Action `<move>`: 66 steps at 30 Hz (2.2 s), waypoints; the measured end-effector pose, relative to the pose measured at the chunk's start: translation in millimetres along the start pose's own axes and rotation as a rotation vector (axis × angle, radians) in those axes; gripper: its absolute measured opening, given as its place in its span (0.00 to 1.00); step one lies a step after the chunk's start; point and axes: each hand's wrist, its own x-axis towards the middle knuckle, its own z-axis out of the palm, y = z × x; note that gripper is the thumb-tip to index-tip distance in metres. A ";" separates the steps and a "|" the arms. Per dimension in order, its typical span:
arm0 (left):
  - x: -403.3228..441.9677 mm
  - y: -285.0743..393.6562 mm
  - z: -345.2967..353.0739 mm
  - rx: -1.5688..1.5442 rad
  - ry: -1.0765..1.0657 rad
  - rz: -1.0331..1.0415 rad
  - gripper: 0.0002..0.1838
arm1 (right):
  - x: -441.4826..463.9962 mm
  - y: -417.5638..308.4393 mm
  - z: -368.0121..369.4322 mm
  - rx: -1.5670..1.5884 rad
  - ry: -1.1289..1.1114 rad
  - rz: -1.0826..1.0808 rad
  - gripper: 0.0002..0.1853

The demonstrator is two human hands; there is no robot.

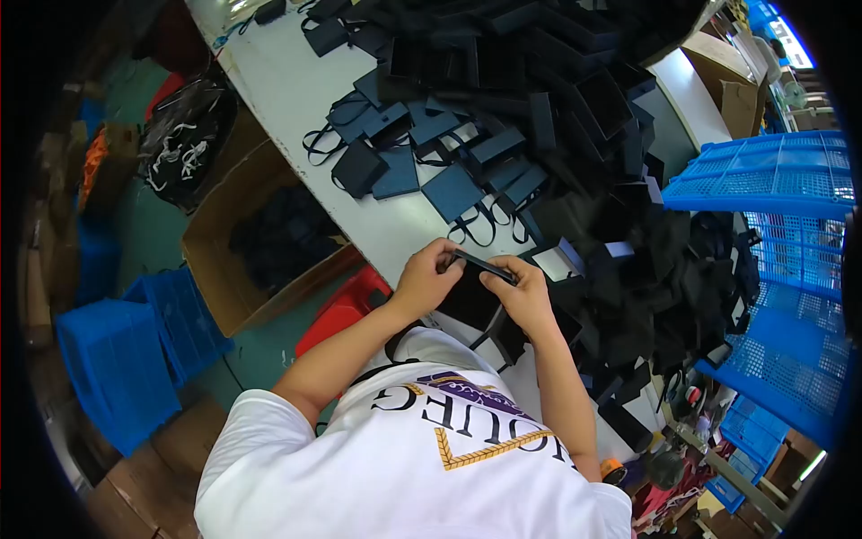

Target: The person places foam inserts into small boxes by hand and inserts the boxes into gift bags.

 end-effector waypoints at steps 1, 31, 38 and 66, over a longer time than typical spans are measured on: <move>8.7 -8.7 0.9 0.146 0.037 0.022 0.14 | 6.3 2.8 0.4 -0.007 -0.004 -0.006 0.12; 28.2 4.5 -173.3 -0.699 0.140 -0.013 0.28 | -78.7 33.2 -11.9 0.503 -0.006 0.225 0.20; 4.0 28.7 -97.3 -0.623 -0.041 -0.084 0.24 | -110.4 29.2 -66.5 0.336 -0.335 0.057 0.27; 17.1 -80.6 21.1 0.981 -0.227 0.299 0.57 | -148.6 127.4 -26.4 0.718 0.485 0.182 0.32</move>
